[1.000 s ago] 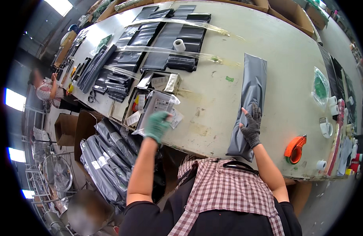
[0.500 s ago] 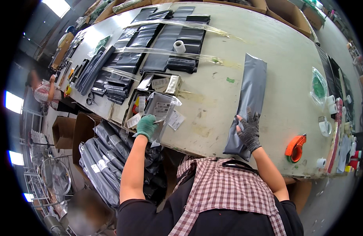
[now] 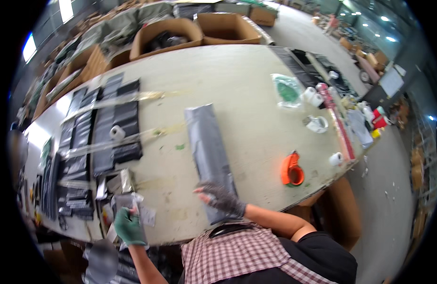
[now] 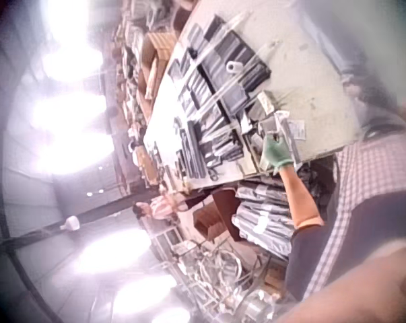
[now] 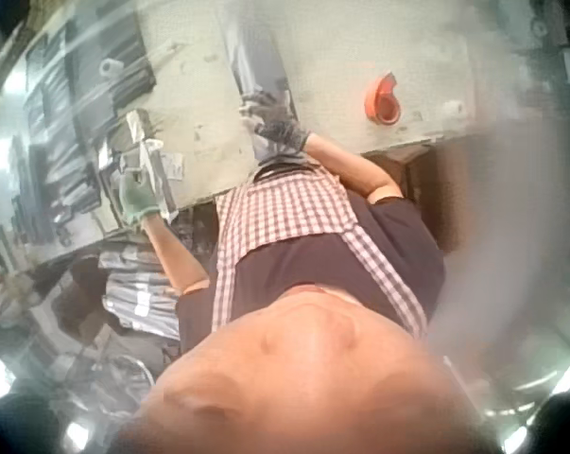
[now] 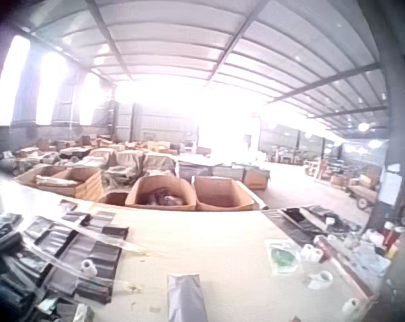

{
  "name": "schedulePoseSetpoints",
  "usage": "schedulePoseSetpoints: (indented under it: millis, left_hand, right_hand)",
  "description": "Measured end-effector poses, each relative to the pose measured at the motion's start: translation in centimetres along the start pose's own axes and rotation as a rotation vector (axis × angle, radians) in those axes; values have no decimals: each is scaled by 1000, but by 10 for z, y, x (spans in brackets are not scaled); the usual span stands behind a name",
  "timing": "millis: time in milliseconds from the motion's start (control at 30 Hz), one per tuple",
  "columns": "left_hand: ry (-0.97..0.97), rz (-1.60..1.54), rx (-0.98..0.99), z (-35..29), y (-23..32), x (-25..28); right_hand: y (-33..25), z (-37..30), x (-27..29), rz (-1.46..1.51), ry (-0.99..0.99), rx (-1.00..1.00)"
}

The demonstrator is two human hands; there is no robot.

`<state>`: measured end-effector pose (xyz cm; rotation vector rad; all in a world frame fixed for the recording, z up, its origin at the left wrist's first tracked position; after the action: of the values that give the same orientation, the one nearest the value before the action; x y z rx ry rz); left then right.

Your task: The person places long cylindrical items into grey and black plastic mailing sleeves, applies shipping labels to the sleeves, and secures them with orange tape before placing the packaged items into a large cardboard box.

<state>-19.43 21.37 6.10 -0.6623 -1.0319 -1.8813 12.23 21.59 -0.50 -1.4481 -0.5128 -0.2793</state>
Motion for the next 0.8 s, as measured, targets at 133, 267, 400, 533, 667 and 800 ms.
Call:
schedulePoseSetpoints:
  millis: [133,267,400,533,667,800]
  left_hand:
    - [-210,-391,-328,-11,130,-109]
    - [-386,-680,-278,-10,180,-120]
    - [-427,-1175,373,-33,154,-128]
    - [-613,-1369,559,-46,168,-146]
    - [-521,-1426,652,-50,160,-145]
    - [-521,-1415,661,-56,155,-139]
  right_hand:
    - [15,-8,-64,1187,-570,-633]
    - [56,-4,14,534,201,-357]
    - [15,-9,58,322,271,-424]
    - [16,-17,53,441,253,-445]
    - [17,-22,59,442,295,-406]
    - [12,-17,52,309,240,-396]
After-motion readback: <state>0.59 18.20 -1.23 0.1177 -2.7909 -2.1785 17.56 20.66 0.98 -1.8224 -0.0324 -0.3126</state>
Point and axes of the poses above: each hand's wrist, its own z-axis towards the middle knuckle, its own x-axis out of the back of the hand, y = z × x, the point moved 7 cm from there along z, towards the middle knuckle, and after that the axes turned 13 degrees about -x, right-handed, at the moved point
